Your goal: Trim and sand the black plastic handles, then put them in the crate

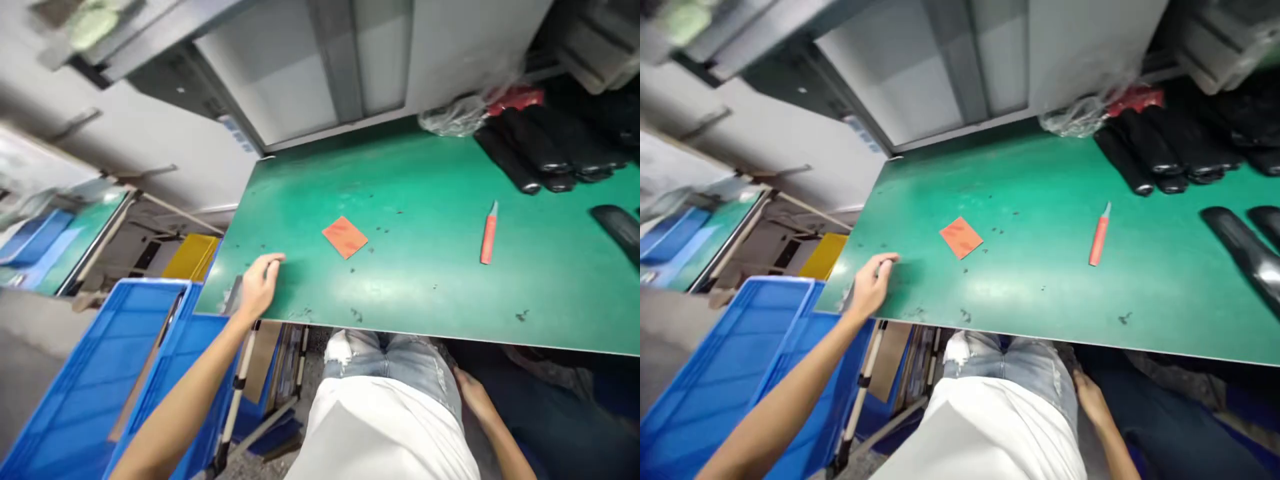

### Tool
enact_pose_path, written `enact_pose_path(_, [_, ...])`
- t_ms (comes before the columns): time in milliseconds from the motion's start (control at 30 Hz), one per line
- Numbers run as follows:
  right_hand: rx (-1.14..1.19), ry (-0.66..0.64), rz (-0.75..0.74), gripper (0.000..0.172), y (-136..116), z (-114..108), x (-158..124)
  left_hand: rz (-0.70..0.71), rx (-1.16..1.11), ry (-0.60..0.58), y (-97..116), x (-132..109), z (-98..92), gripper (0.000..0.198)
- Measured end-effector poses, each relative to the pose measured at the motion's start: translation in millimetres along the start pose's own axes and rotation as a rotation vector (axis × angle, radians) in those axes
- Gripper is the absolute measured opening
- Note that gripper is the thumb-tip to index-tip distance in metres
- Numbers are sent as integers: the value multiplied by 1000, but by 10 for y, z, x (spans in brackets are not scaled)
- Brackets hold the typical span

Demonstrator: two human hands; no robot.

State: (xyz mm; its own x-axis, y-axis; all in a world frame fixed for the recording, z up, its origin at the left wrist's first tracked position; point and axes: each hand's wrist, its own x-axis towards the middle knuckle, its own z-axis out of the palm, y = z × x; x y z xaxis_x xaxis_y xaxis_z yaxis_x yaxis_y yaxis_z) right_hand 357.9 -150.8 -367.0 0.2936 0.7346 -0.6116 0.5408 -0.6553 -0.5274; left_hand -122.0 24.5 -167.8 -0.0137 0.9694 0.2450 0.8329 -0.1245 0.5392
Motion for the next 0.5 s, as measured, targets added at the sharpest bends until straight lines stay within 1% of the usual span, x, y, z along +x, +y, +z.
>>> enact_pose_path(67, [24,-30,-58,37,-70,-175,-333,-107,0,218,-255,-88,-451,33])
enact_pose_path(100, [60,-28,-110,41,-191,-233,-509,-160,-9,347,-353,-144,-667,32])
enact_pose_path(133, [113,-27,-183,45,-390,-248,-680,-208,-30,474,-427,-204,-851,32])
enact_pose_path(167, [183,-37,-280,52,-673,-209,-846,-247,-61,590,-477,-263,-989,34])
enact_pose_path(200, [268,-85,-392,59,-1034,-110,-1009,-277,-96,690,-504,-317,-1072,37])
enact_pose_path(233, [353,-181,-509,63,-1456,48,-1178,-298,-131,767,-510,-366,-1098,40])
enact_pose_path(267, [428,-312,-616,68,-1911,257,-1357,-311,-161,821,-500,-413,-1072,43])
enact_pose_path(333, [532,-566,-773,85,-2774,753,-1746,-325,-183,865,-440,-543,-918,46])
enact_pose_path(367, [556,-680,-826,89,-3113,990,-1936,-335,-174,869,-396,-650,-821,45])
enact_pose_path(400, [576,-765,-864,89,-3355,1181,-2104,-350,-150,862,-344,-796,-726,43])
enact_pose_path(433, [590,-834,-894,87,-3489,1300,-2231,-369,-117,847,-283,-980,-640,39])
enact_pose_path(467, [598,-897,-929,86,-3515,1326,-2301,-399,-82,841,-215,-1190,-563,36])
enact_pose_path(500, [598,-954,-962,84,-3447,1250,-2303,-442,-52,835,-141,-1408,-487,37])
